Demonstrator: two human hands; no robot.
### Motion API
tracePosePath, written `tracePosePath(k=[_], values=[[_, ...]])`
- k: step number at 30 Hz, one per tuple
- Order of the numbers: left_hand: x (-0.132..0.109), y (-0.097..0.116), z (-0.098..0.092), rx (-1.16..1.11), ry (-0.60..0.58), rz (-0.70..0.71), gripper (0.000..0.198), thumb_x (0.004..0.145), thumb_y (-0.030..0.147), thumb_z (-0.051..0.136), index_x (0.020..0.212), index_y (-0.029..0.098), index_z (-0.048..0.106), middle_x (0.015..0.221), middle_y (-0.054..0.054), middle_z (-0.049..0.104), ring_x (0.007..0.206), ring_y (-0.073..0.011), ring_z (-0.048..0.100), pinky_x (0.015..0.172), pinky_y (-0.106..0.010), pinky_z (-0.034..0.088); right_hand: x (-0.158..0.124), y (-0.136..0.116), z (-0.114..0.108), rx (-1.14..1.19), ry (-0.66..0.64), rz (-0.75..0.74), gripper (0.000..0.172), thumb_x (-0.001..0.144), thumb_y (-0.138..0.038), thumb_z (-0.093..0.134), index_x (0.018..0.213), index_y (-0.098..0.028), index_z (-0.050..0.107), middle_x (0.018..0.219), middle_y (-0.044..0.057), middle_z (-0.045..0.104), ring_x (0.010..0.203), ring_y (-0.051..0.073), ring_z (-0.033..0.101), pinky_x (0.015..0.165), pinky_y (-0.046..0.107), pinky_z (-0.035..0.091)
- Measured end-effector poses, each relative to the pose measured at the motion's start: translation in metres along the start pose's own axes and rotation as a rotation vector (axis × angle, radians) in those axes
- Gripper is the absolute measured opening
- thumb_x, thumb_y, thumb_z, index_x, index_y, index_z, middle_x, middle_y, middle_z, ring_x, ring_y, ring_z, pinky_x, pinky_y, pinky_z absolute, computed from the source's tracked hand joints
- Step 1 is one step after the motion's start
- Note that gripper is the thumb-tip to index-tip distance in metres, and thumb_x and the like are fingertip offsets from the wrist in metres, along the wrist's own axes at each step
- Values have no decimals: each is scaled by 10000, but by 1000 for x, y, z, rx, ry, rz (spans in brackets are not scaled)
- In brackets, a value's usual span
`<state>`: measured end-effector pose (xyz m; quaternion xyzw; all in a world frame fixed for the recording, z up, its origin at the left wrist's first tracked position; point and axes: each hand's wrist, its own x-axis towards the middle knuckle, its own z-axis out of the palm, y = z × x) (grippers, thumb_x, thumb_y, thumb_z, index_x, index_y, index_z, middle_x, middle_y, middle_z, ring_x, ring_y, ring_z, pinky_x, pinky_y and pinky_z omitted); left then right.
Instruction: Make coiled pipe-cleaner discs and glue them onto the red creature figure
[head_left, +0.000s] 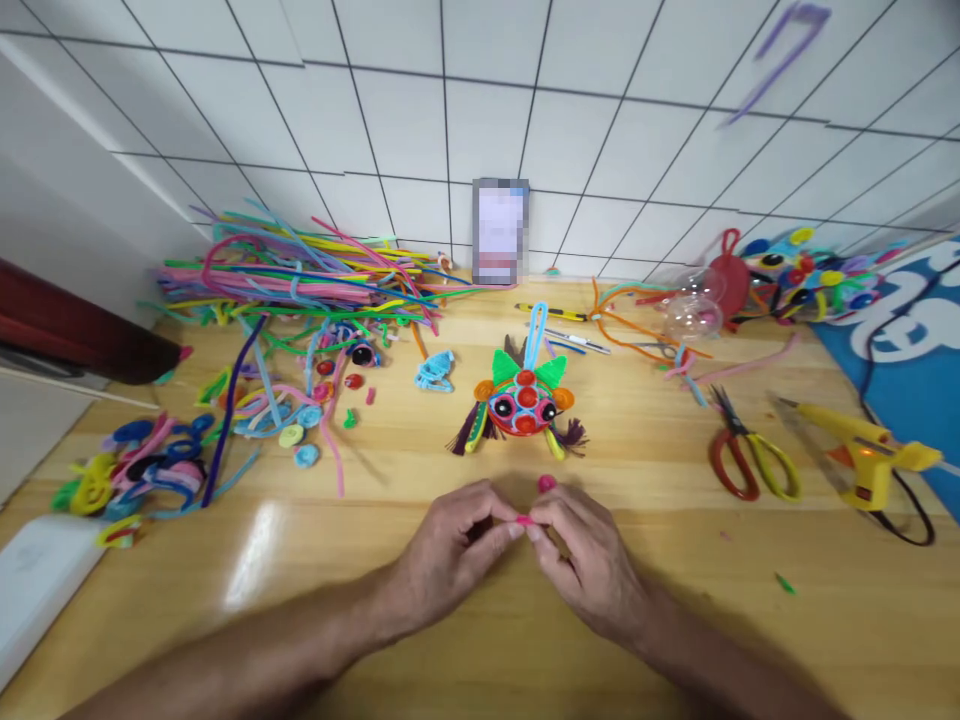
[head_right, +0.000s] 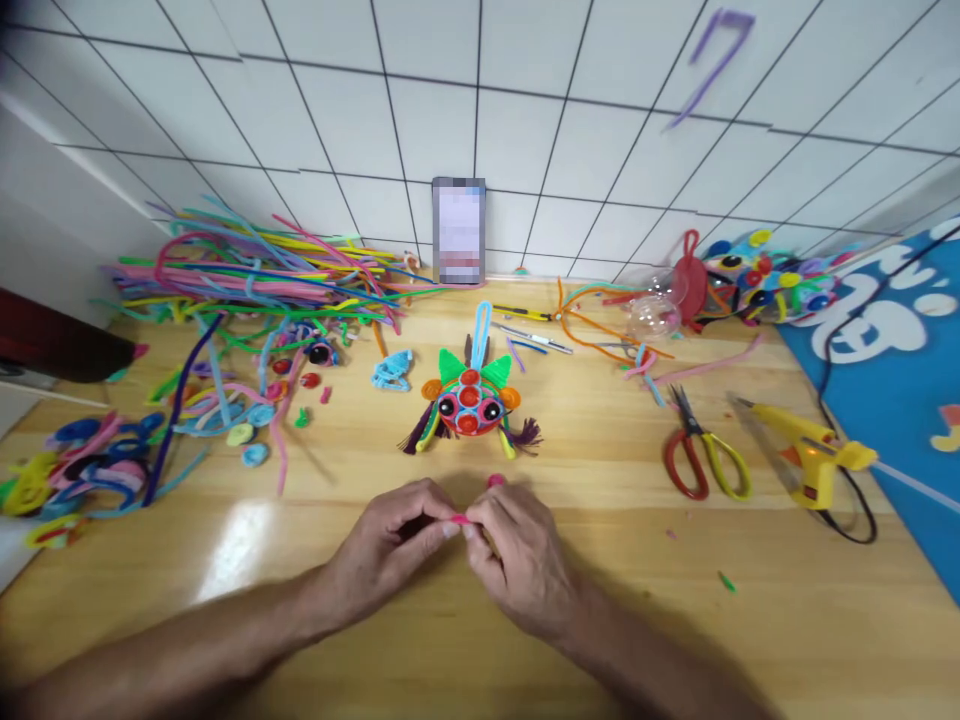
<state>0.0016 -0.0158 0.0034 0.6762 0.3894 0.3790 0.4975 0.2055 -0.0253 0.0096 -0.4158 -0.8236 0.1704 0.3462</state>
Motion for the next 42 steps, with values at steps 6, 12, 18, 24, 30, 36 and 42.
tracePosePath(k=[6, 12, 18, 24, 30, 36, 42], values=[[-1, 2, 0, 47, -31, 60, 153, 1026, 231, 614, 932, 179, 724, 800, -45, 696, 726, -139, 640, 688, -236, 512, 3, -1, -3, -35, 8, -59, 190, 953, -63, 513, 914, -247, 544, 763, 10, 650, 721, 186, 575, 697, 339, 472], [0, 1, 0, 137, 7, 134, 103, 983, 171, 665, 1081, 168, 698, 910, -42, 745, 785, -122, 674, 742, -201, 529, 1, 0, 0, -4, 31, -14, 178, 961, -69, 533, 892, -233, 526, 736, -16, 607, 716, 162, 548, 720, 310, 454], [-1, -5, 3, 81, 51, 37, 73, 958, 193, 685, 928, 163, 745, 760, -21, 729, 630, -102, 616, 601, -183, 468, 1, 1, 5, 0, 46, -22, 195, 936, -53, 540, 875, -237, 525, 728, -20, 610, 692, 162, 544, 745, 325, 458], [-1, -7, 2, 46, 23, -66, 133, 953, 244, 669, 913, 147, 752, 748, -41, 725, 626, -119, 604, 593, -210, 456, 2, 4, 7, -32, 47, -52, 189, 923, -60, 549, 862, -237, 521, 725, -18, 603, 678, 162, 535, 767, 333, 465], [0, -10, 1, 29, 6, -10, 149, 968, 245, 648, 952, 138, 752, 790, -55, 745, 682, -131, 635, 641, -222, 482, 1, 3, 7, -78, 58, -78, 187, 922, -62, 539, 855, -235, 520, 718, -16, 592, 671, 165, 530, 749, 330, 454], [3, -7, -1, -57, -28, -57, 175, 962, 285, 653, 919, 135, 732, 803, -50, 745, 697, -127, 632, 659, -226, 480, 2, 4, 7, -108, 50, -98, 197, 935, -77, 530, 821, -236, 507, 716, -10, 595, 681, 168, 536, 693, 318, 401], [4, -7, -1, -94, -9, -89, 231, 959, 362, 654, 908, 139, 690, 793, -35, 693, 697, -129, 594, 663, -242, 460, 1, 5, 3, -81, 29, -88, 131, 973, -143, 564, 871, -224, 549, 748, -9, 625, 695, 164, 553, 703, 322, 391]])
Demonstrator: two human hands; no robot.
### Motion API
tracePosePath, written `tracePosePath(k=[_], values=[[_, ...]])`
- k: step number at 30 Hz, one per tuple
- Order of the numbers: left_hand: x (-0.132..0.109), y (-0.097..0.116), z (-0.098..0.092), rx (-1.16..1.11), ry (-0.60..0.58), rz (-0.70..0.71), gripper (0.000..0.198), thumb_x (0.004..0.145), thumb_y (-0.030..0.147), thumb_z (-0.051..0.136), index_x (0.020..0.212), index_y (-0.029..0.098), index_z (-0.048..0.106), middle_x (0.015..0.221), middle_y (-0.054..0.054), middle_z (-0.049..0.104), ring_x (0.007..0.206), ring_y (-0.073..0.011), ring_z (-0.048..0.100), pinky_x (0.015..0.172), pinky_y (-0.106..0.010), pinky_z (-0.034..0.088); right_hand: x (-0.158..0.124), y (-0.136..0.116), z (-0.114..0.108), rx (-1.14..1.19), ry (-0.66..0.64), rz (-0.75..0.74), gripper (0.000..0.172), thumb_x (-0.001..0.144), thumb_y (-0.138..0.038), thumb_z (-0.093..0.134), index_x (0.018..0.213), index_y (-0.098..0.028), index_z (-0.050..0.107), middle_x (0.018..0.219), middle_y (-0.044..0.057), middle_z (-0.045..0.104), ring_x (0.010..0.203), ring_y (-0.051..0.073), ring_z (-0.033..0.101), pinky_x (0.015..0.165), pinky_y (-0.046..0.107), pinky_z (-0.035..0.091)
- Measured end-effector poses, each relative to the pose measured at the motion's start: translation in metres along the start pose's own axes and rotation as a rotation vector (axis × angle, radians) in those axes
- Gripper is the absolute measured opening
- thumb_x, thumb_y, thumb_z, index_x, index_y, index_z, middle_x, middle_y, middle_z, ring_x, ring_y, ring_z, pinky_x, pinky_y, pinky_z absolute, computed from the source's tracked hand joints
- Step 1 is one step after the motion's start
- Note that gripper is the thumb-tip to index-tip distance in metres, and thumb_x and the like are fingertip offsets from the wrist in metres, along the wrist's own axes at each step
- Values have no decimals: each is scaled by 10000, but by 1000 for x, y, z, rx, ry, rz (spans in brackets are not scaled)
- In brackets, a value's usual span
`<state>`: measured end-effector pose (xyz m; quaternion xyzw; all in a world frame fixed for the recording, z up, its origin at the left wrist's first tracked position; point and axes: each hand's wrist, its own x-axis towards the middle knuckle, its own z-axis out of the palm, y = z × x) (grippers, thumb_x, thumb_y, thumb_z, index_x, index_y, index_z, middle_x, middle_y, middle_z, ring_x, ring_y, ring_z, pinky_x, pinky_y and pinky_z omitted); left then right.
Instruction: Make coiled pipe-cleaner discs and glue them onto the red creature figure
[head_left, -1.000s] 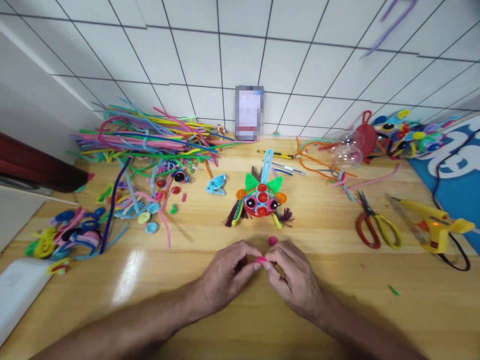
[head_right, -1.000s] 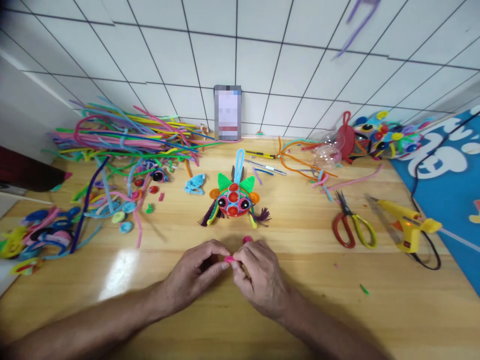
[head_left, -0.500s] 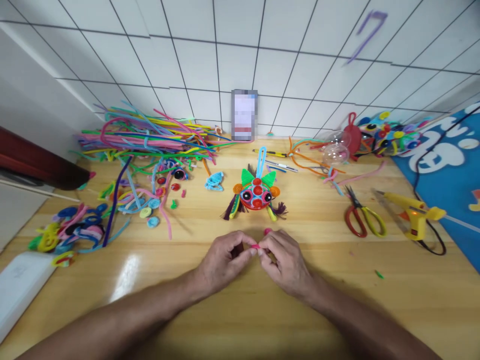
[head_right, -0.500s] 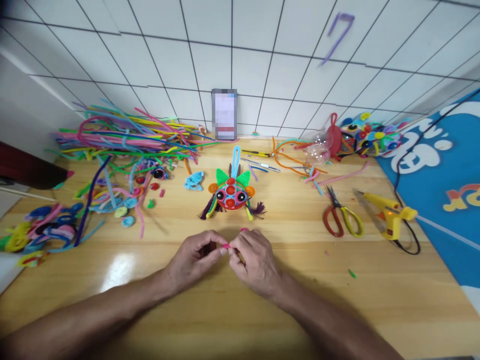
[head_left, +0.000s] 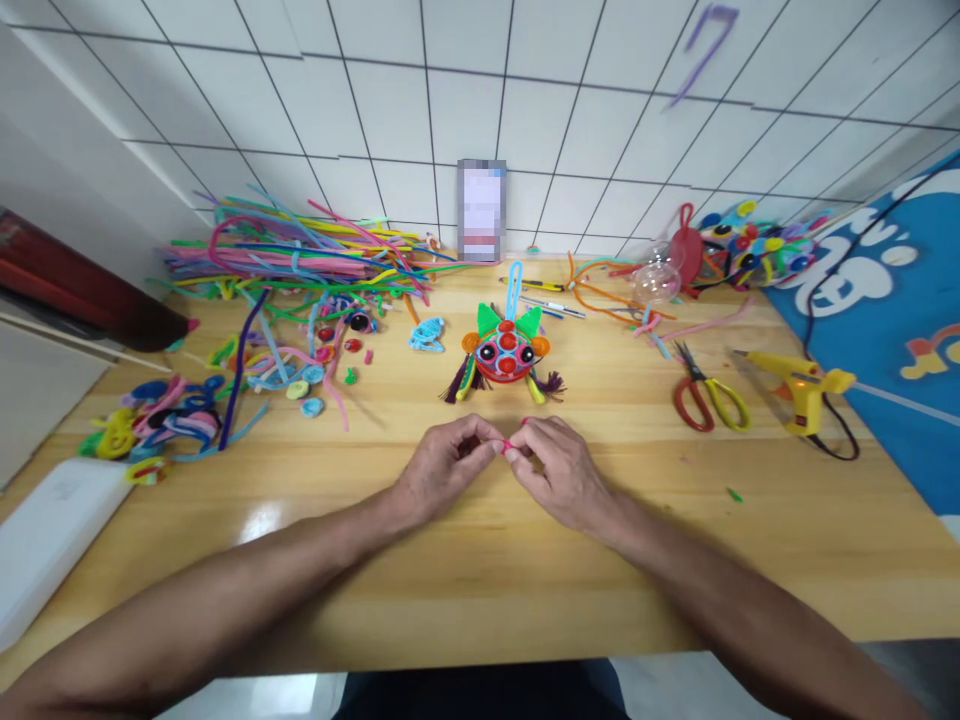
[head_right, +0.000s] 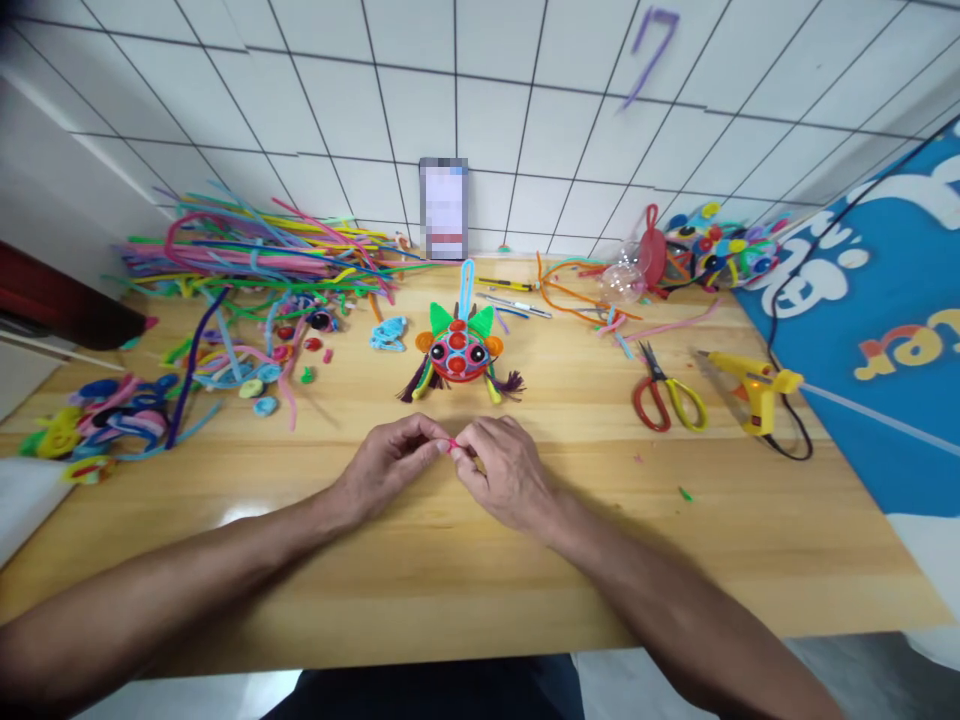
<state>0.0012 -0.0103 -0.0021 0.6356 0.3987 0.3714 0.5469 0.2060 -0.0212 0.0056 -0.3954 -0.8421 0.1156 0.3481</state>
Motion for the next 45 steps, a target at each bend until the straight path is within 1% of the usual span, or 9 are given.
tracePosePath(k=[4, 10, 16, 24, 30, 34, 36, 40, 45], values=[[0, 0, 1, -54, 73, -16, 283, 941, 423, 696, 892, 145, 681, 779, -21, 665, 698, -126, 567, 663, -245, 447, 0, 1, -1, 51, -4, 69, 130, 989, -181, 562, 867, -224, 563, 763, -1, 629, 721, 169, 563, 711, 319, 405], [-1, 8, -1, -83, 30, -24, 284, 955, 418, 694, 1042, 148, 685, 903, -35, 691, 757, -129, 577, 704, -255, 455, 2, 3, -3, 167, 11, 165, 175, 965, -171, 564, 801, -229, 551, 737, -13, 601, 704, 155, 562, 675, 295, 407], [1, 9, -1, -38, -15, -30, 285, 955, 423, 679, 905, 143, 670, 803, -14, 663, 720, -124, 560, 669, -247, 437, 2, 1, -3, 172, -7, 167, 137, 967, -198, 566, 834, -225, 572, 756, -7, 616, 719, 161, 575, 693, 307, 414], [-1, 8, 1, -48, -31, -34, 281, 958, 419, 664, 896, 145, 647, 787, 3, 621, 694, -111, 524, 647, -241, 402, 2, 1, 2, 117, 29, 95, 158, 937, -142, 548, 805, -228, 539, 735, -7, 580, 711, 163, 540, 686, 310, 401], [0, 12, -1, -55, -35, -21, 257, 962, 394, 657, 902, 146, 638, 809, -6, 626, 725, -116, 543, 671, -245, 422, 3, -1, -3, 205, -13, 173, 150, 1002, -234, 541, 857, -223, 577, 777, -2, 620, 736, 158, 569, 694, 301, 422], [-3, 12, 1, 40, 38, 57, 186, 953, 337, 672, 994, 161, 629, 792, 15, 602, 626, -89, 469, 574, -218, 372, 2, 1, -3, 207, -43, 204, 158, 985, -226, 563, 828, -222, 570, 751, -9, 620, 712, 152, 562, 685, 300, 414], [-5, 12, 1, 134, 72, 132, 127, 951, 289, 662, 967, 165, 638, 746, 30, 571, 591, -81, 425, 549, -213, 345, 1, 3, -2, 172, -44, 198, 127, 954, -219, 598, 831, -222, 571, 740, -15, 611, 701, 151, 555, 684, 303, 408], [-7, 12, 1, 273, 76, 201, 95, 951, 213, 616, 895, 161, 672, 715, 22, 582, 611, -87, 458, 572, -214, 363, 1, 3, -2, 147, 8, 204, 39, 938, -224, 633, 908, -223, 608, 780, -9, 628, 735, 160, 582, 715, 315, 430], [-6, 15, 2, 311, 64, 250, 85, 928, 190, 613, 899, 162, 688, 696, 32, 594, 599, -81, 476, 573, -209, 377, 3, -1, -6, 230, -14, 224, 135, 952, -226, 615, 820, -226, 586, 752, -10, 615, 714, 155, 572, 701, 313, 437]])
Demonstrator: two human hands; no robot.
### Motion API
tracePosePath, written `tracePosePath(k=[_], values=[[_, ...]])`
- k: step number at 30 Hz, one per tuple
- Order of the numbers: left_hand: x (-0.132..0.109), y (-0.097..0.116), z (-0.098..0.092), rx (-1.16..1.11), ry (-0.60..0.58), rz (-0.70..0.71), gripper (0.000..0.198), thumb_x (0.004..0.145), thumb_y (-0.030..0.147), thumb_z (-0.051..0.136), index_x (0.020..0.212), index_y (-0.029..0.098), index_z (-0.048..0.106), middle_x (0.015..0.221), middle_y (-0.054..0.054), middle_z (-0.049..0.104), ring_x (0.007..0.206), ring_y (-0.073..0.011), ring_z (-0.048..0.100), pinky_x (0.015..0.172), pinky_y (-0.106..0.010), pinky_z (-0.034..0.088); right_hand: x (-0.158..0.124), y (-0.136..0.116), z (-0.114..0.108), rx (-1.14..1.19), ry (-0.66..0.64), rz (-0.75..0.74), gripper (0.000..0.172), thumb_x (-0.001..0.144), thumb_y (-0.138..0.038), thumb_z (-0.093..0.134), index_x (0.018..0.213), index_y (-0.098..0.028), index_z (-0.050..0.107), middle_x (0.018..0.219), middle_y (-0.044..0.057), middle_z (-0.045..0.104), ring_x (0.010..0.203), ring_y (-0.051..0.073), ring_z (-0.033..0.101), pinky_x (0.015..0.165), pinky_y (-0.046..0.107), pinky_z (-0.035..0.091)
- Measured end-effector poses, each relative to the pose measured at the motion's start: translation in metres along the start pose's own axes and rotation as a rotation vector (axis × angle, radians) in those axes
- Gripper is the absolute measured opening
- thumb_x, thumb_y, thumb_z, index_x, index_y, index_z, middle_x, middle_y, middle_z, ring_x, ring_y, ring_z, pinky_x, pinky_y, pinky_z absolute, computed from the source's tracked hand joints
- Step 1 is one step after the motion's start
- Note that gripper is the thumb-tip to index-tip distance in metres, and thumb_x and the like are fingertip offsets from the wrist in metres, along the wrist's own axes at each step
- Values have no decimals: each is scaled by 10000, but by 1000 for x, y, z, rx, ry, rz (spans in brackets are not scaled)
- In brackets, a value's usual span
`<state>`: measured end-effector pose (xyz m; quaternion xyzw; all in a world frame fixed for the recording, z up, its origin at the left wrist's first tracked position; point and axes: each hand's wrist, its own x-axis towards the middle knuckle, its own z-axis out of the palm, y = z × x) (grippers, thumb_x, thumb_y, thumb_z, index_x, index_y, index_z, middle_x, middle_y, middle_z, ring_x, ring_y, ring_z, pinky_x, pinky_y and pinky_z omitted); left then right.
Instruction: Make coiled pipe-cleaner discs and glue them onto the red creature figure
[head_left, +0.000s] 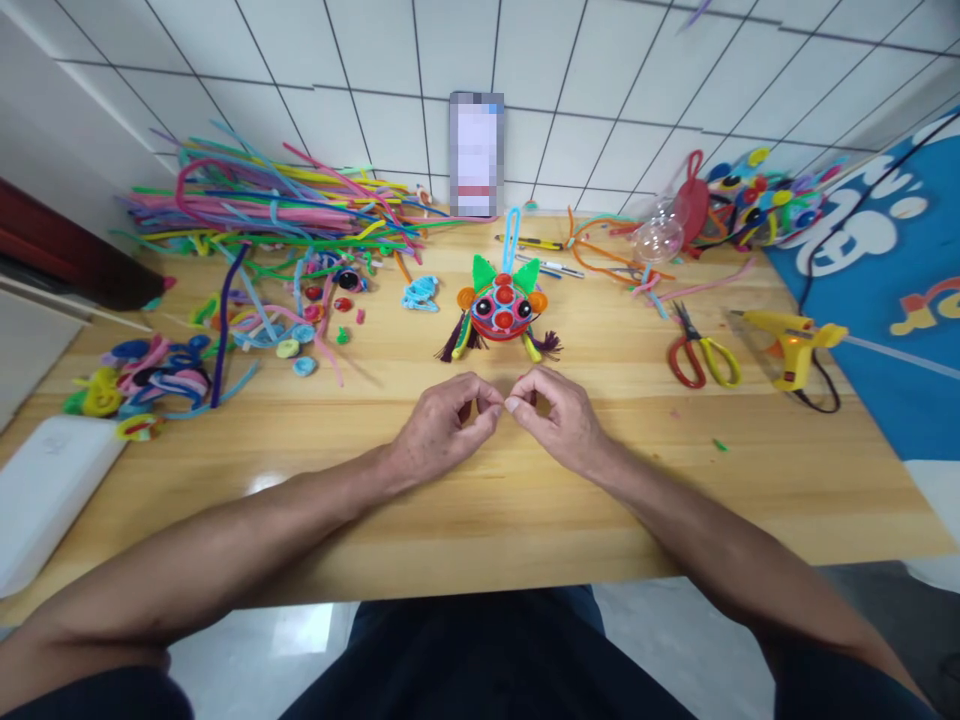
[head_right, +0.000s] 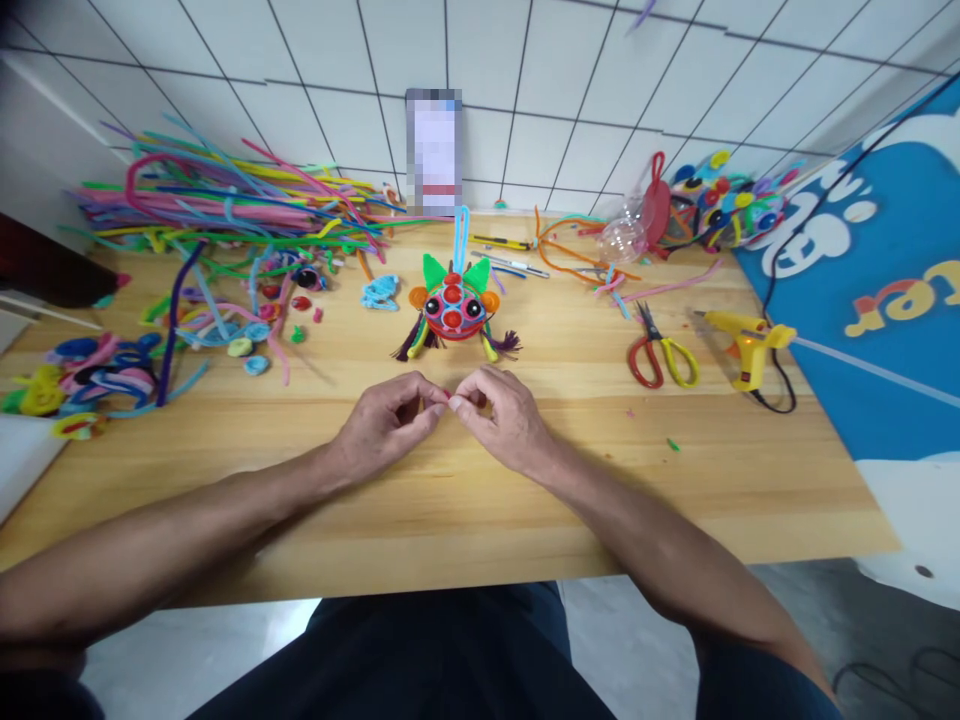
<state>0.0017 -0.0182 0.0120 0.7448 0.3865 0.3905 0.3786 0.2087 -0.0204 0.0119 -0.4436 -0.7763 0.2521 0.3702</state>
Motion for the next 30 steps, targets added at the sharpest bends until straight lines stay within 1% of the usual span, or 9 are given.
tracePosePath(k=[5, 12, 20, 24, 27, 30], values=[[0, 1, 0, -5, 1, -29, 84, 902, 167, 619, 888, 156, 701, 676, 36, 600, 581, -74, 469, 558, -199, 370, 0, 0, 1, 19, -4, -22, 145, 942, -207, 623, 803, -221, 584, 740, -18, 598, 699, 146, 556, 694, 308, 429], [1, 3, -2, -47, -42, -99, 109, 885, 205, 629, 861, 150, 721, 628, 40, 590, 539, -68, 432, 514, -190, 335, 0, -2, -1, 41, -41, -29, 148, 943, -203, 617, 800, -222, 580, 737, -16, 602, 704, 148, 562, 687, 305, 431], [1, 1, -1, -77, -74, -112, 91, 802, 151, 605, 760, 152, 685, 595, 50, 577, 519, -59, 406, 519, -185, 343, -1, 0, -1, 69, -73, -84, 156, 946, -199, 635, 795, -219, 601, 732, -17, 620, 683, 140, 556, 682, 306, 430], [0, 1, -1, -188, -86, -163, 90, 838, 204, 616, 804, 142, 672, 670, 23, 611, 573, -73, 462, 551, -196, 373, 0, -1, -2, 151, -82, -32, 154, 945, -222, 647, 795, -210, 615, 741, -17, 627, 688, 134, 564, 672, 291, 433], [1, 3, -2, -290, -99, -207, 164, 902, 291, 629, 881, 139, 684, 728, 1, 626, 627, -92, 497, 587, -212, 403, 3, -1, -3, 222, -83, 64, 154, 942, -261, 652, 800, -204, 629, 742, -18, 644, 684, 132, 573, 641, 275, 425], [1, 6, -3, -327, -101, -227, 208, 926, 339, 645, 923, 138, 699, 749, -7, 623, 637, -98, 489, 594, -222, 403, 5, 0, -5, 274, -88, 140, 180, 935, -310, 660, 794, -201, 637, 734, -20, 651, 681, 130, 578, 632, 266, 429]])
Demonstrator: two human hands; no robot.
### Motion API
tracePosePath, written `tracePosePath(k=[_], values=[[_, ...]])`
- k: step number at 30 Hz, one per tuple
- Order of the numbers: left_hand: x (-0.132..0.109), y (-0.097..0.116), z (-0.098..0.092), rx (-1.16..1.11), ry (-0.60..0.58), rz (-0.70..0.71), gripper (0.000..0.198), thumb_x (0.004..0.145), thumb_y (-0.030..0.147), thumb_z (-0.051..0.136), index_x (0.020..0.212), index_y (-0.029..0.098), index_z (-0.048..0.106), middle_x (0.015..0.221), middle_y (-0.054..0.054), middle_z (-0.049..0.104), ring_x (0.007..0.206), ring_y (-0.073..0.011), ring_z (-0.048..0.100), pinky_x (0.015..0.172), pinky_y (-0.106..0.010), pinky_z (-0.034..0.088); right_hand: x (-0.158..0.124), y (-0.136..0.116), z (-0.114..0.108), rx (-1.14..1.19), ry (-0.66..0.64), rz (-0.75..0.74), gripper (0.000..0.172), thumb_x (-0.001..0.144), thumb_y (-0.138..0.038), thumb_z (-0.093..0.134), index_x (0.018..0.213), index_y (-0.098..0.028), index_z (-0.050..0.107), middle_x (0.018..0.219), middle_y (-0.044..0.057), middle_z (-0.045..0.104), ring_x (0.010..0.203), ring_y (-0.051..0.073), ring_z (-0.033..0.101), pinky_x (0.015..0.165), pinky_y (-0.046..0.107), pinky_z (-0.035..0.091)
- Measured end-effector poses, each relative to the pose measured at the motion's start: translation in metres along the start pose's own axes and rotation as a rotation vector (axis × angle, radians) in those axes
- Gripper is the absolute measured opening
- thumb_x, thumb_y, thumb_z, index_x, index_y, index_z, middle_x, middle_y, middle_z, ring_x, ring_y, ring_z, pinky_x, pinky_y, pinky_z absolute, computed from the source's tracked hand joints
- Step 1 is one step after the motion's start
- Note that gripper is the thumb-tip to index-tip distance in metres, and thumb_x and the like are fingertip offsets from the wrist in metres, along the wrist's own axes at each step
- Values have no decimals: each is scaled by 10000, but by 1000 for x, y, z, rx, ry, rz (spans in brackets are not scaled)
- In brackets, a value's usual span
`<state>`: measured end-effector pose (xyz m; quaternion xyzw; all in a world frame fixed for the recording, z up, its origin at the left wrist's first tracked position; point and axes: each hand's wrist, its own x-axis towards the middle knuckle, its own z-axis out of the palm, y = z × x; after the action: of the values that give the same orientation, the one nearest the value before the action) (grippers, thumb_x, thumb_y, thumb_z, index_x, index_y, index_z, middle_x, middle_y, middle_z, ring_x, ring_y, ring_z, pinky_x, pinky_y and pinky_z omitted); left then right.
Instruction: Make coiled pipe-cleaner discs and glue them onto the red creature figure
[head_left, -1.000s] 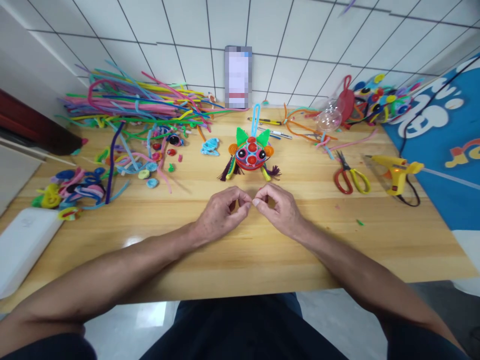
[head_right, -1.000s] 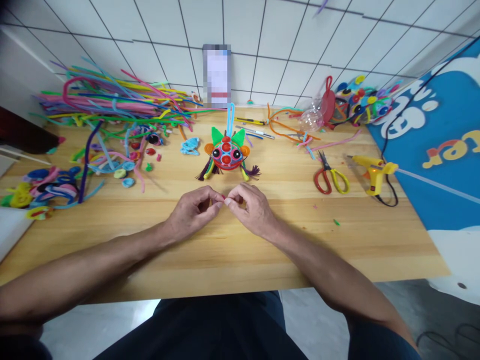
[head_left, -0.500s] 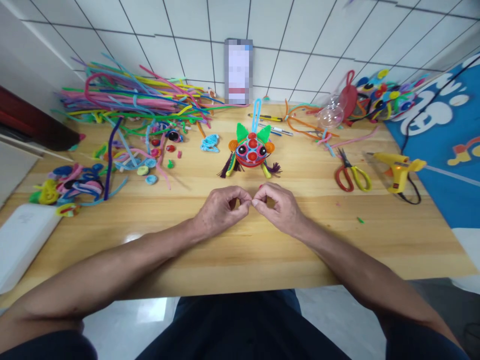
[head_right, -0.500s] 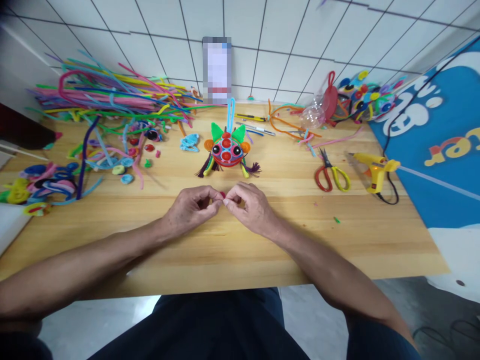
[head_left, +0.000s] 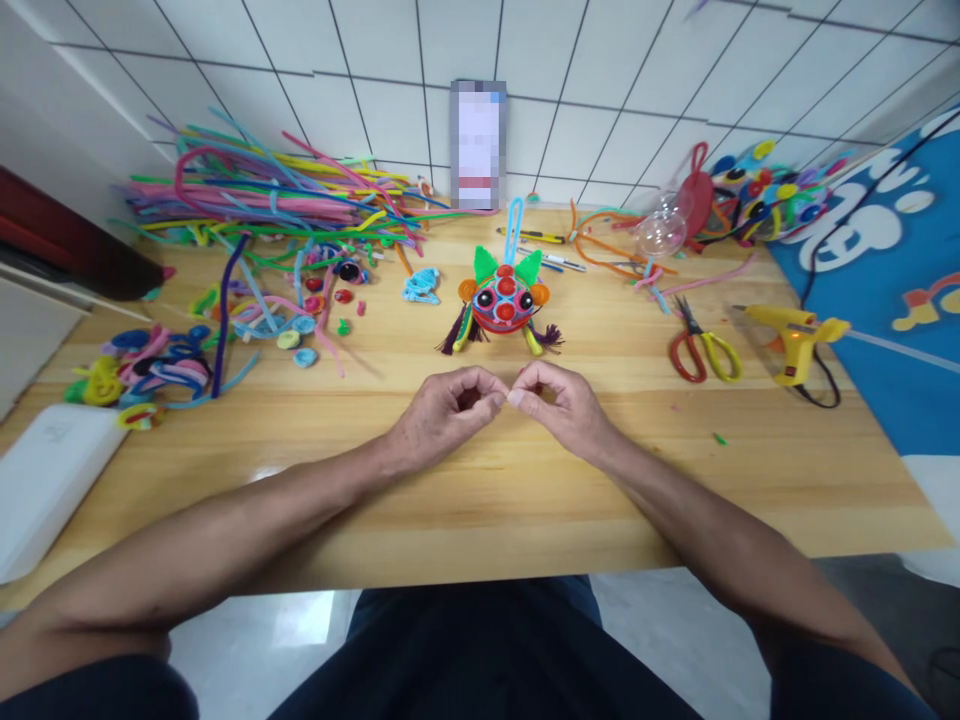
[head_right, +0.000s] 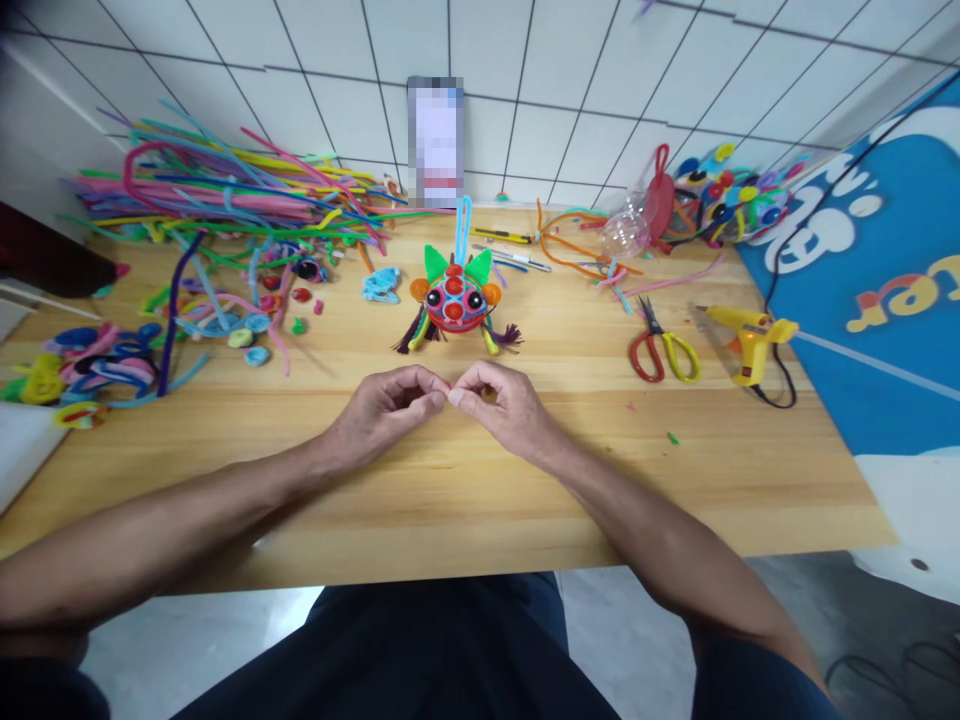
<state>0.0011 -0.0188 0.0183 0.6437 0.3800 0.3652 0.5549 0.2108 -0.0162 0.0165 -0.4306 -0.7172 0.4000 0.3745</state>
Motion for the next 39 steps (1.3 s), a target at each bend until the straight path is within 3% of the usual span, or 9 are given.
tracePosePath(k=[12, 17, 23, 26, 29, 32, 34, 37, 39], values=[[2, -7, 2, -21, 5, 8, 81, 830, 218, 660, 798, 146, 640, 675, 31, 549, 589, -77, 430, 554, -203, 342, -1, 0, 2, 19, -28, -21, 168, 919, -306, 678, 791, -198, 660, 738, -14, 653, 690, 128, 567, 663, 270, 423], [1, -5, 4, -91, 17, 37, 146, 900, 293, 662, 856, 155, 643, 703, 25, 527, 611, -89, 412, 558, -216, 327, 1, -1, 0, 141, -34, 87, 256, 891, -417, 721, 773, -201, 649, 717, -23, 617, 671, 124, 518, 650, 273, 400], [1, 0, 0, -116, 58, 83, 189, 953, 347, 641, 912, 163, 652, 803, -10, 595, 715, -126, 497, 657, -248, 414, 2, -1, -4, 256, -37, 153, 359, 852, -536, 760, 781, -203, 646, 704, -27, 589, 648, 120, 488, 644, 276, 407], [4, -2, -5, -163, 111, 109, 160, 967, 328, 616, 917, 177, 635, 789, 3, 576, 698, -123, 484, 662, -250, 420, 3, 3, -8, 294, 44, 176, 279, 879, -485, 723, 849, -212, 674, 722, -18, 603, 659, 133, 515, 654, 287, 429], [9, -7, -9, -195, 250, 134, 175, 921, 335, 685, 880, 193, 592, 771, 19, 545, 670, -118, 459, 628, -240, 411, 6, 10, -16, 331, 212, 110, 163, 898, -391, 668, 906, -228, 681, 733, -20, 605, 664, 142, 524, 664, 296, 434], [15, -14, -11, -163, 352, 121, 215, 914, 360, 710, 856, 193, 587, 731, 32, 516, 620, -107, 412, 586, -235, 384, 9, 15, -22, 234, 349, 4, 94, 887, -320, 657, 853, -234, 644, 730, -30, 584, 665, 140, 511, 667, 298, 420], [17, -17, -11, -142, 401, 105, 268, 960, 394, 652, 805, 192, 568, 667, 43, 473, 575, -102, 369, 556, -238, 357, 9, 16, -23, 94, 352, -44, 128, 917, -299, 624, 808, -233, 621, 718, -28, 577, 667, 145, 515, 667, 304, 417], [21, -18, -11, -129, 448, 77, 321, 994, 405, 563, 755, 191, 556, 635, 37, 471, 535, -99, 356, 511, -245, 316, 7, 16, -19, -164, 221, -151, 139, 964, -294, 601, 852, -229, 653, 770, -3, 629, 721, 166, 576, 704, 326, 451], [23, -18, -12, -157, 449, 51, 202, 935, 337, 578, 801, 187, 598, 662, 29, 520, 515, -94, 360, 482, -244, 282, 5, 15, -13, -362, 113, -249, 108, 974, -306, 625, 975, -224, 696, 882, 31, 683, 822, 194, 627, 788, 360, 476]])
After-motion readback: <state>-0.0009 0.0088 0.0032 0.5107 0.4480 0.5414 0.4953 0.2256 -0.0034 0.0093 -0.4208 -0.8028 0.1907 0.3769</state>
